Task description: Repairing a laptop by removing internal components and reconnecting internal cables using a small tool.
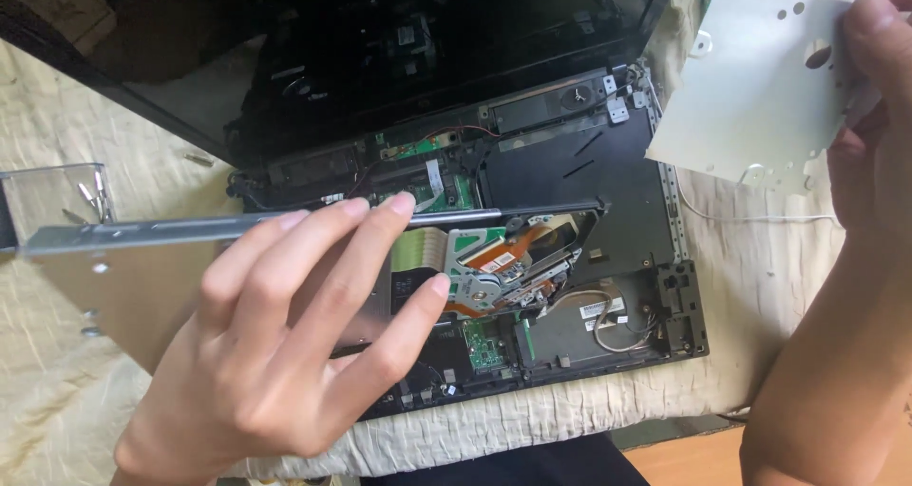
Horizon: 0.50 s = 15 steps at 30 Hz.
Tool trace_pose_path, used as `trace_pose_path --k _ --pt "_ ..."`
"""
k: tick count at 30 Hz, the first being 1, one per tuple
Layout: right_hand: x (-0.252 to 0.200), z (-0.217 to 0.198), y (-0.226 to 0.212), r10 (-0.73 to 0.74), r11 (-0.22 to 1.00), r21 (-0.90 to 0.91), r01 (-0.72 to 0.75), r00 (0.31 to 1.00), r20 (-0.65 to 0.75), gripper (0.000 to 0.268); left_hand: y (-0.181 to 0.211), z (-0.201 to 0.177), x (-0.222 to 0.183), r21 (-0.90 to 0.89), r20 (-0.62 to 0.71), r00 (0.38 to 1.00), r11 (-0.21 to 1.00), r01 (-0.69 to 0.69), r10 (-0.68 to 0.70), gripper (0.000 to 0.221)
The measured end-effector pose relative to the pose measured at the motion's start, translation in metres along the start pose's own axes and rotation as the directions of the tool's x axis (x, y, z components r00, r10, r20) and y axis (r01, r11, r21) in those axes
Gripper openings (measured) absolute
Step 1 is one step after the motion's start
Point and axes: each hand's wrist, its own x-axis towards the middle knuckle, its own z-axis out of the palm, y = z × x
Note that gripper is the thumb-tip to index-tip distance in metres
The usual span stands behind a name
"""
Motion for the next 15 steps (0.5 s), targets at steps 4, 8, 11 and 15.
trace_pose_path --k 4,8,11,15 --pt "-0.005 0.012 -0.019 0.014 0.999 -0.031 -0.014 1.0 -0.002 0.017 0.003 -0.006 0.001 0.053 -0.038 0.999 0.999 0.004 -0.002 0.003" --pt "-0.004 0.009 -0.012 -0.02 0.999 -0.041 0.02 1.0 0.01 0.013 0.007 -0.018 -0.005 0.154 -0.006 1.0 0.988 -0.005 0.006 0.013" --pt "-0.004 0.015 -0.022 -0.041 0.996 -0.086 0.041 0.999 0.003 0.012 0.015 -0.027 -0.013 0.181 0.034 0.998 0.982 0.047 -0.054 0.02" --pt "-0.006 0.025 -0.034 -0.021 0.998 -0.063 0.017 0.998 -0.054 0.015 0.034 -0.037 -0.027 0.157 0.066 0.973 0.966 0.207 -0.219 0.036"
